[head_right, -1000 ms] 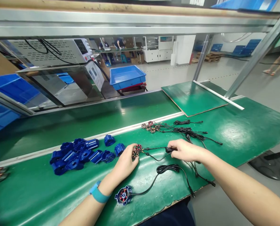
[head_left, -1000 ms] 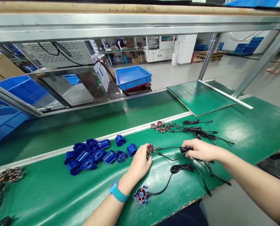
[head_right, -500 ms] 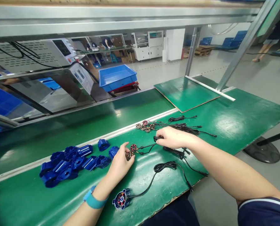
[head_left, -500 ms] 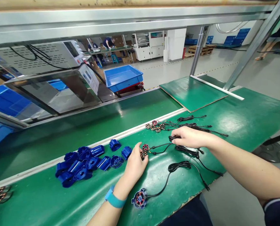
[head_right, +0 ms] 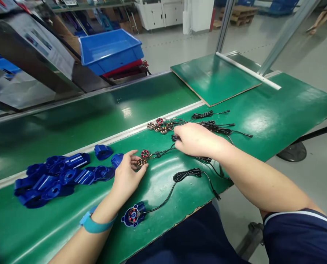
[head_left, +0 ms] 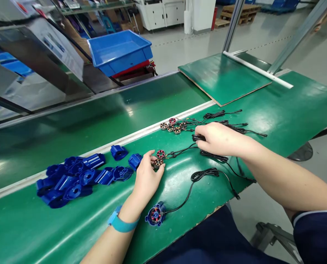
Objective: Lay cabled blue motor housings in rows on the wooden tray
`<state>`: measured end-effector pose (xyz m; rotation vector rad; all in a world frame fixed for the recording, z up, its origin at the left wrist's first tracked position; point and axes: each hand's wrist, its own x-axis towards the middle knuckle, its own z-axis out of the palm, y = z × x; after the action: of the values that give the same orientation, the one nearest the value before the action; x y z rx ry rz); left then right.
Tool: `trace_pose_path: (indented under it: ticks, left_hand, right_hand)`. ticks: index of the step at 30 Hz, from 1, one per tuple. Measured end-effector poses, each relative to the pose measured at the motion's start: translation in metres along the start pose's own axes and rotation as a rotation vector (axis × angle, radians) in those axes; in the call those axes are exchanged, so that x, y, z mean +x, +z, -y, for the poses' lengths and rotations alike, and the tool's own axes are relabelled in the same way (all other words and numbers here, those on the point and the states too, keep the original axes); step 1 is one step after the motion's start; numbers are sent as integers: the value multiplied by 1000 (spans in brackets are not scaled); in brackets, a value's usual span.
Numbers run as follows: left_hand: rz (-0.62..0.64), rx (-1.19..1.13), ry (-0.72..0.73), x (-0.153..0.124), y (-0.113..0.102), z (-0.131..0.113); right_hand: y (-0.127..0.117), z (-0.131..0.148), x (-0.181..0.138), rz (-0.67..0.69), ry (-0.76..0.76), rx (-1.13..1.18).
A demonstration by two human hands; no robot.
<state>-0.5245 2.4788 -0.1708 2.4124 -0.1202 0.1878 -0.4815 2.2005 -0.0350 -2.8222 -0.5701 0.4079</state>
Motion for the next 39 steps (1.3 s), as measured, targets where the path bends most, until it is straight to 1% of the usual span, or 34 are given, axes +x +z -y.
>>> trace_pose_path:
  ticks: [2, 3, 6, 7, 8, 10, 13, 14, 15, 16, 18, 20, 22, 23, 24, 26, 28, 29, 30, 31, 32, 34, 35, 36, 37, 39]
  left_hand:
    - [-19, 0, -6, -1, 0, 1]
    - [-30, 0, -2, -2, 0, 2]
    - [-63, -5, 21, -5, 2, 4]
    - [-69, -11, 20, -6, 3, 4]
    - [-73, -20, 17, -7, 4, 5]
    - [-82, -37, 7, -10, 6, 5]
    - [-101, -71, 10, -12, 7, 5]
    - [-101, -81, 16, -13, 7, 5]
    - [-100, -88, 23, -13, 7, 5]
    - [-96, -90, 30, -13, 7, 5]
    - [-88, -80, 41, -14, 6, 4]
    - [-79, -76, 53, -14, 6, 3]
    - [-68, -92, 69, -15, 4, 3]
    - [-59, -104, 81, -16, 4, 3]
    - [-46, -115, 95, -16, 4, 3]
    - [-21, -126, 119, -17, 5, 6]
    - [-11, -127, 124, -16, 8, 8]
    - [-16, -126, 117, -15, 10, 10]
    - [-26, -125, 107, -14, 12, 11]
    - [-36, -125, 101, -13, 14, 11]
    - [-46, -122, 99, -13, 15, 11]
    - [-70, -96, 122, -14, 12, 10]
    - [-89, -70, 150, -15, 8, 9]
    - [-120, -33, 190, -16, 2, 8]
    - [-164, 14, 232, -17, -6, 8]
    - [-279, 145, 261, -16, -24, 9]
  right_hand:
    - [4, 3, 3, 48, -41, 45]
    - [7, 4, 6, 56, -28, 17]
    - [17, 4, 15, 19, 106, -186]
    - [19, 4, 17, 12, 131, -217]
    - [21, 5, 19, 14, 130, -200]
    - [21, 5, 19, 54, 60, -24]
    - [11, 5, 15, 199, -101, 410]
    - [7, 4, 14, 223, -145, 561]
    - [4, 3, 15, 217, -174, 705]
    - [2, 1, 17, 180, -189, 841]
    - [2, -3, 24, 56, -195, 1056]
    - [4, -9, 35, -58, -199, 1152]
    - [6, -18, 47, -124, -197, 1100]
    - [5, -24, 53, -136, -175, 1005]
    - [3, -29, 59, -138, -135, 863]
    - [-1, -35, 69, -147, -11, 486]
    - [-2, -33, 74, -242, 98, 134]
    - [1, -27, 75, -311, 112, 15]
    - [6, -18, 73, -367, 88, -57]
    - [14, -7, 70, -388, 22, -86]
    - [25, 5, 66, -358, -78, -79]
    - [52, 30, 57, -188, -297, -2]
    - [66, 40, 54, -104, -375, 43]
    - [79, 49, 51, -45, -421, 82]
    - [90, 55, 50, -16, -433, 109]
    - [105, 63, 53, -19, -394, 117]
